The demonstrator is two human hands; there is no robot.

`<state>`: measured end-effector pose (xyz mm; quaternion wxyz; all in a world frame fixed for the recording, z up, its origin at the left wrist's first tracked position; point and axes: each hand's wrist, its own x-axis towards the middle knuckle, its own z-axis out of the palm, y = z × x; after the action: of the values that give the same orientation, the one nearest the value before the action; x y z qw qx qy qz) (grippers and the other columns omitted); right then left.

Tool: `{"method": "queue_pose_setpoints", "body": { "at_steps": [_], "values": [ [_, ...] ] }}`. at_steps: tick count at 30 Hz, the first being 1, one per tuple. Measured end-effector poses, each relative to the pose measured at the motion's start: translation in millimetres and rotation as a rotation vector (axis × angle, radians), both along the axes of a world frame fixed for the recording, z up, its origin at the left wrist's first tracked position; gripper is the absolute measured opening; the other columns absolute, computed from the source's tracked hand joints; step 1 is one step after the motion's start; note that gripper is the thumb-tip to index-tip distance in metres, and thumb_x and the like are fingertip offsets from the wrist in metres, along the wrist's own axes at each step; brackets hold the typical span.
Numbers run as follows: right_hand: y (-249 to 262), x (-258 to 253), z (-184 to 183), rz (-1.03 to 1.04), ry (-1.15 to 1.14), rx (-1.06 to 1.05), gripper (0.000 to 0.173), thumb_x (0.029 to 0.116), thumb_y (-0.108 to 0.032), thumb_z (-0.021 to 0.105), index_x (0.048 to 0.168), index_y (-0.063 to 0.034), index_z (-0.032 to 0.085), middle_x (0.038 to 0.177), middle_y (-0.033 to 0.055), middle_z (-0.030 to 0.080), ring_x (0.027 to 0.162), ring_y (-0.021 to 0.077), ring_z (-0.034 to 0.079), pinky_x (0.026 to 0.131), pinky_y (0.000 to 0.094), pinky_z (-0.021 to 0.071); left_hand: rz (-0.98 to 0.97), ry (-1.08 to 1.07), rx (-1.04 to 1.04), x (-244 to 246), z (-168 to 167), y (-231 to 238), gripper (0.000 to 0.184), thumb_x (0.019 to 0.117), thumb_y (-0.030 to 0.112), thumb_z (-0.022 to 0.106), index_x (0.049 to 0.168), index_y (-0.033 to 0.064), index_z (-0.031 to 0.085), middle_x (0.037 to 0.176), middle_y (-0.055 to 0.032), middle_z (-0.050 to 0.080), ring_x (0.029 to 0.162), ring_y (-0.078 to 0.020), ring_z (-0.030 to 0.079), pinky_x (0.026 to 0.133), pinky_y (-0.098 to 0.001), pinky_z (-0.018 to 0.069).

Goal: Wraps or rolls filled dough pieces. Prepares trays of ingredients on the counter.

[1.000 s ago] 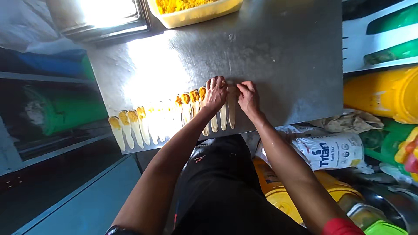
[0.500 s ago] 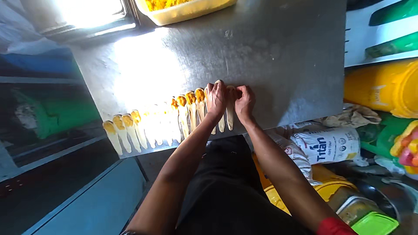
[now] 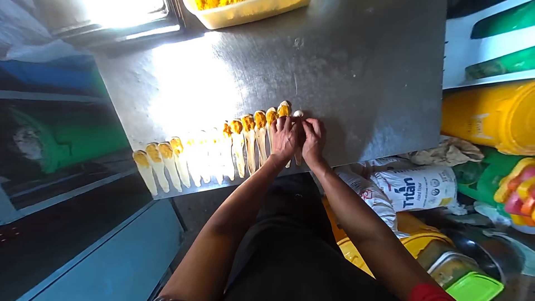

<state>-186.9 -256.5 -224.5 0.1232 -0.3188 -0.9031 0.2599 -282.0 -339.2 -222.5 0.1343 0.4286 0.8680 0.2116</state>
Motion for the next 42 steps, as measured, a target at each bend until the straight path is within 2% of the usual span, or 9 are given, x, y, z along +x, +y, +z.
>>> {"method": "queue_pose_setpoints", "body": {
  "at_steps": [3, 7, 12, 21, 24, 27, 32, 37, 42],
  "values": [
    [11, 2, 4, 0.082, -0.115, 0.031, 0.017, 0.0928, -0.004, 0.067, 0.106, -0.0107, 0.075, 0.133, 0.0142, 0.061, 0.123, 0.0348, 0.056, 0.097, 0.0565, 0.0484, -0.174, 0.12, -0.189, 0, -6, -11, 0.039, 0.1012, 0.016, 0.053, 0.139, 0.0186, 0.063, 0.149, -0.0094, 0.053, 0.143, -0.0351, 0.043, 0.119, -0.0671, 0.0227],
    [37, -9, 27, 0.11, -0.07, -0.002, 0.025, 0.0986, -0.009, 0.057, 0.117, -0.0117, 0.074, 0.128, 0.0112, 0.064, 0.114, 0.029, 0.063, 0.091, 0.0511, 0.0534, -0.229, 0.135, -0.288, -6, 9, -11, 0.049, 0.1011, 0.018, 0.052, 0.15, 0.0146, 0.052, 0.155, -0.009, 0.047, 0.146, -0.0358, 0.038, 0.12, -0.0713, 0.0149],
    [50, -73, 6, 0.182, -0.072, 0.157, 0.05, 0.1019, -0.053, 0.056, 0.102, -0.0048, 0.071, 0.101, 0.0154, 0.069, 0.093, 0.032, 0.069, 0.077, 0.0492, 0.0572, -0.366, 0.052, -0.225, 33, 12, -38, 0.049, 0.1068, 0.026, 0.042, 0.15, 0.0051, 0.05, 0.166, -0.0152, 0.034, 0.155, -0.034, 0.027, 0.125, -0.0638, 0.0192],
    [90, -135, 0, 0.269, 0.022, 0.429, 0.057, 0.106, -0.051, 0.049, 0.074, -0.005, 0.062, 0.073, 0.0125, 0.064, 0.069, 0.0299, 0.067, 0.058, 0.0461, 0.0496, -0.428, -0.056, -0.199, 101, -6, -99, 0.08, 0.1078, 0.055, 0.03, 0.159, -0.007, 0.027, 0.17, -0.0205, 0.018, 0.16, -0.0291, 0.015, 0.13, -0.0468, 0.0168],
    [88, -140, -14, 0.238, -0.066, 0.443, 0.054, 0.1056, -0.055, 0.045, 0.101, -0.0056, 0.068, 0.105, 0.0163, 0.068, 0.105, 0.0358, 0.065, 0.085, 0.0533, 0.051, -0.488, -0.03, -0.206, 102, -7, -108, 0.08, 0.1079, 0.054, 0.03, 0.16, -0.0066, 0.024, 0.171, -0.0197, 0.016, 0.16, -0.0281, 0.015, 0.13, -0.0463, 0.0162],
    [59, -107, -18, 0.211, -0.228, 0.313, 0.083, 0.1034, -0.065, 0.033, 0.161, -0.0049, 0.032, 0.168, 0.0188, 0.028, 0.158, 0.0382, 0.018, 0.126, 0.0655, 0.0129, -0.526, -0.043, -0.233, 105, -10, -114, 0.082, 0.1075, 0.054, 0.032, 0.161, -0.006, 0.02, 0.172, -0.0194, 0.011, 0.16, -0.0296, 0.011, 0.131, -0.0469, 0.013],
    [-31, 18, 5, 0.327, -0.255, 0.208, 0.08, 0.1047, -0.055, 0.04, 0.162, -0.0009, 0.026, 0.171, 0.0178, 0.017, 0.16, 0.0314, 0.011, 0.129, 0.0555, 0.015, -0.551, -0.062, -0.224, 108, -8, -117, 0.068, 0.1097, 0.048, 0.028, 0.155, -0.0007, 0.04, 0.166, -0.0179, 0.032, 0.156, -0.0332, 0.025, 0.128, -0.0554, 0.0154],
    [-30, 31, 9, 0.19, -0.124, 0.244, 0.049, 0.1042, -0.044, 0.051, 0.141, -0.0126, 0.06, 0.146, 0.0133, 0.057, 0.134, 0.032, 0.054, 0.108, 0.0524, 0.0448, -0.553, -0.044, -0.127, 120, -10, -128, 0.062, 0.1104, 0.038, 0.031, 0.159, 0.0, 0.033, 0.168, -0.0189, 0.026, 0.158, -0.0315, 0.02, 0.129, -0.0508, 0.0171],
    [20, -48, -8, 0.276, -0.071, 0.341, 0.054, 0.1053, -0.049, 0.05, 0.079, -0.0046, 0.067, 0.081, 0.0141, 0.069, 0.077, 0.0315, 0.069, 0.072, 0.0492, 0.054, -0.536, -0.016, -0.173, 121, -13, -122, 0.065, 0.1099, 0.037, 0.033, 0.163, 0.0015, 0.023, 0.171, -0.0176, 0.017, 0.16, -0.0281, 0.014, 0.13, -0.0481, 0.0171]
  ]
}}
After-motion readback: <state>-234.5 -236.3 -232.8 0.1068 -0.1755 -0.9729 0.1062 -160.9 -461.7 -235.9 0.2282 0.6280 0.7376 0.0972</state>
